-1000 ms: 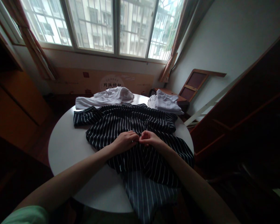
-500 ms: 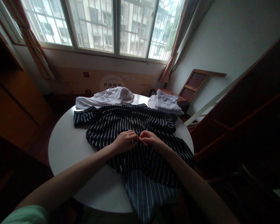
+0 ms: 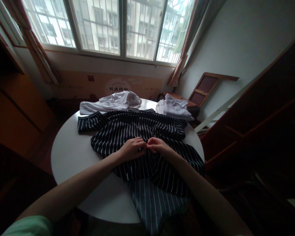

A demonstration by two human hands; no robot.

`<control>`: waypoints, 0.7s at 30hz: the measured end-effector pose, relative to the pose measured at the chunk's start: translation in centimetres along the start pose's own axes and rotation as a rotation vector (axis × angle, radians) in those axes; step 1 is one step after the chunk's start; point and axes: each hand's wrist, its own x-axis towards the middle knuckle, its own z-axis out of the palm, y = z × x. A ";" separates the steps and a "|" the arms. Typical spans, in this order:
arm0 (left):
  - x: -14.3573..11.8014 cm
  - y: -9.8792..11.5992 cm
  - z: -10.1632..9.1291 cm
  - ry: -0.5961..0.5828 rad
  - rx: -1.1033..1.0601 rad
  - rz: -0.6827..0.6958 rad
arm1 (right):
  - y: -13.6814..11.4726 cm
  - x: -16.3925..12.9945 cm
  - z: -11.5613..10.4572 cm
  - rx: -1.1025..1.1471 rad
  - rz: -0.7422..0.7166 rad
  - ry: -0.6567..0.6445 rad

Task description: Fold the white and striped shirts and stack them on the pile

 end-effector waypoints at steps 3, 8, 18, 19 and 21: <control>0.0 -0.1 0.1 -0.008 0.003 0.009 | -0.1 -0.1 0.1 0.011 0.011 0.009; 0.0 -0.1 0.0 -0.028 -0.011 0.040 | -0.3 -0.2 0.2 0.052 0.047 0.018; 0.2 0.4 -0.4 -0.056 0.004 0.048 | -0.7 -0.4 0.4 0.116 0.098 0.005; 0.3 0.4 -0.5 -0.061 0.006 0.046 | -0.7 -0.4 0.4 0.119 0.097 0.005; 0.3 0.4 -0.6 -0.068 0.005 0.042 | -0.7 -0.5 0.4 0.120 0.091 0.006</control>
